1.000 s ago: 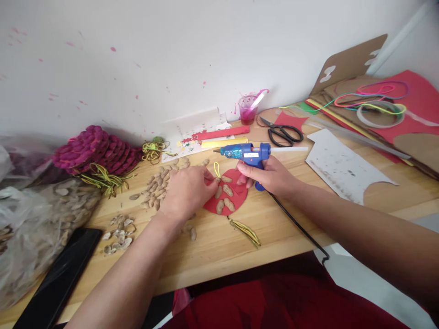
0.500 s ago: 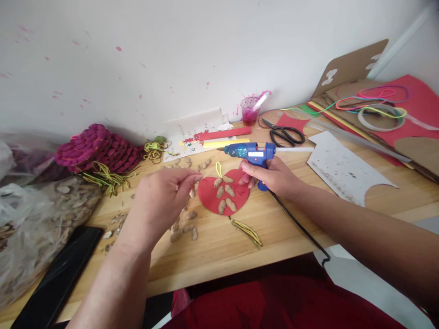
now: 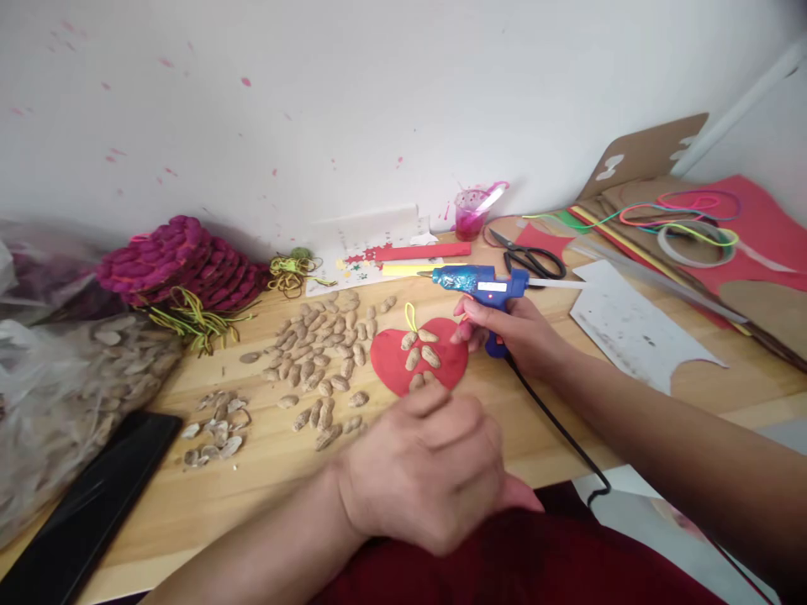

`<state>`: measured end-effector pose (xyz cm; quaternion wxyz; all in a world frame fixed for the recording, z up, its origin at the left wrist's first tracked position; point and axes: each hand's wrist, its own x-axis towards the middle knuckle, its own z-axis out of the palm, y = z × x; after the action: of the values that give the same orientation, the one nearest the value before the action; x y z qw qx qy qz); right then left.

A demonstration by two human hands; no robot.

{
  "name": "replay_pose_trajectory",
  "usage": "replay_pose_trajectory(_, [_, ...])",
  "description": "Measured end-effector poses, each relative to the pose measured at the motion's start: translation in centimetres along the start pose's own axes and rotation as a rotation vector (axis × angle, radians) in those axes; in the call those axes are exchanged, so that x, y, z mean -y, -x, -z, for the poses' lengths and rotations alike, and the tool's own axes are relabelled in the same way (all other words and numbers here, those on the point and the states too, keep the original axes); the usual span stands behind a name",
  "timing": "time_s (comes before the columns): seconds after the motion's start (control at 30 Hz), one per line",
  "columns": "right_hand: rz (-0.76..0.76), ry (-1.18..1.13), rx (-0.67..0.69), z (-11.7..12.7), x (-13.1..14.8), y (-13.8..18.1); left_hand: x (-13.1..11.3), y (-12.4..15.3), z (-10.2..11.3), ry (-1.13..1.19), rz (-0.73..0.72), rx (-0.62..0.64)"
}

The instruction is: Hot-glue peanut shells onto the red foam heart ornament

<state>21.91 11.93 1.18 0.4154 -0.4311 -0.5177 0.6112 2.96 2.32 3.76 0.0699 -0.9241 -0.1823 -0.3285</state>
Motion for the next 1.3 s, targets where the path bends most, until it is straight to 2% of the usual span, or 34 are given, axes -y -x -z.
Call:
replay_pose_trajectory(0.13, [-0.009,0.02,-0.01,-0.1,0.0,0.0,-1.1,-0.2,-1.1,0.069,-0.094,-0.02])
replay_pose_trajectory(0.27, [-0.023,0.008,-0.03,-0.2,0.0,0.0,-1.4,-0.3,-1.3,0.114,-0.057,-0.037])
replay_pose_trajectory(0.47, [-0.064,-0.019,-0.046,-0.4,0.4,0.2,-1.6,0.0,-1.7,0.031,-0.035,-0.061])
replay_pose_trajectory(0.63, [-0.05,-0.009,-0.076,-0.2,0.2,0.1,-0.9,0.1,-2.0,0.071,-0.135,-0.001])
replay_pose_trajectory(0.8, [-0.061,-0.009,-0.075,-0.3,0.1,0.1,-0.6,0.2,-2.1,0.092,-0.106,-0.03])
replay_pose_trajectory(1.07, [-0.045,0.006,-0.081,-0.4,0.3,0.1,-0.4,0.3,-2.1,0.054,-0.106,0.06])
replay_pose_trajectory(1.3, [-0.061,0.013,-0.103,-0.4,0.3,0.1,0.0,0.4,-2.4,0.007,-0.051,-0.106])
